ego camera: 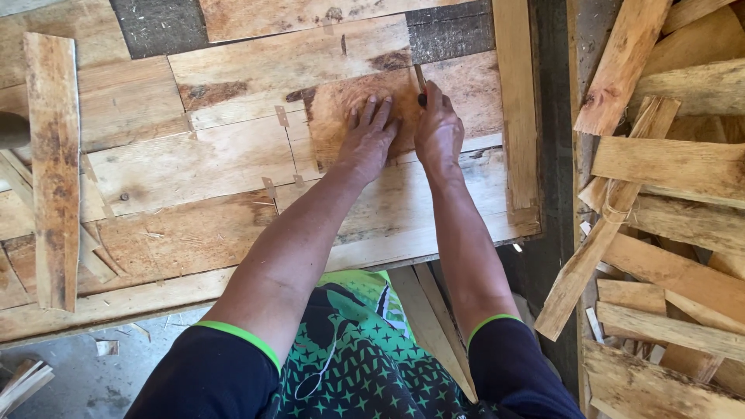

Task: Applying adhesive to small wood scraps and adhering them to a wooden panel to create a decorative surface, then trimming the excess with a utility knife.

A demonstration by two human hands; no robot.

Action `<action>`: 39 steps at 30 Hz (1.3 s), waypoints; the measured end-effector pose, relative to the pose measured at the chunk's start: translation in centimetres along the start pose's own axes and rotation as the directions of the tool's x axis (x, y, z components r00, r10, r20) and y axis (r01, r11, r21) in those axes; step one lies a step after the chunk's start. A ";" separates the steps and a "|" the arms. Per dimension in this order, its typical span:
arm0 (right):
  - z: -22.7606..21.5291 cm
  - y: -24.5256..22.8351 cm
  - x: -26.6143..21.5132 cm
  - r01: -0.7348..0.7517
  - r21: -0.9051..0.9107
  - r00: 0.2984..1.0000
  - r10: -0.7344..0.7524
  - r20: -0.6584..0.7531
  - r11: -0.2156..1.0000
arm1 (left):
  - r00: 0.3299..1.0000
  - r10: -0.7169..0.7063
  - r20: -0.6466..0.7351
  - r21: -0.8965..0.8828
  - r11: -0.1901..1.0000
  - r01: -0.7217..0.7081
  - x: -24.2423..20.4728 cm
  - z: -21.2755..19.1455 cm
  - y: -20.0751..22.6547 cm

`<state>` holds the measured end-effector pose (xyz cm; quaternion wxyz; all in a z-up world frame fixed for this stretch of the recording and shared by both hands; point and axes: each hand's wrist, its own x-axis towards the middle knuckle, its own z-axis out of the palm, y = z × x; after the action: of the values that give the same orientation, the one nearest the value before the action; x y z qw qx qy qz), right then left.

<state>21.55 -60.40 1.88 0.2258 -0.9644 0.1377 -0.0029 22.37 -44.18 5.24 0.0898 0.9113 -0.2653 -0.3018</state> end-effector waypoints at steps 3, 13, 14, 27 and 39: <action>0.3 -0.1 0.0 -0.040 -0.136 0.998 0.047 0.048 0.990 | 0.998 0.018 -0.053 0.051 0.999 -0.016 0.3 0.7 -0.1; -0.7 -1.2 -0.3 0.045 -0.246 0.999 -0.042 0.016 0.968 | 1.000 0.001 -0.015 0.042 0.999 0.000 -0.4 -0.8 0.4; -0.9 -1.3 -0.4 0.049 -0.233 0.999 -0.047 0.014 0.971 | 1.000 -0.003 -0.009 0.041 0.999 0.004 -0.5 -1.0 0.5; -0.5 -1.2 -0.4 0.018 -0.207 0.999 -0.010 0.041 0.978 | 1.000 -0.007 0.014 0.009 1.000 0.007 -1.2 -2.3 1.0; -1.0 -1.5 0.2 0.050 -0.249 0.998 -0.039 0.050 0.967 | 0.999 -0.016 0.037 0.042 0.999 0.014 -0.2 -1.1 0.7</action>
<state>22.03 -59.60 3.36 0.1054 -0.9878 0.1101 0.0311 22.60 -44.62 6.49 0.0636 0.9093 -0.2662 -0.3136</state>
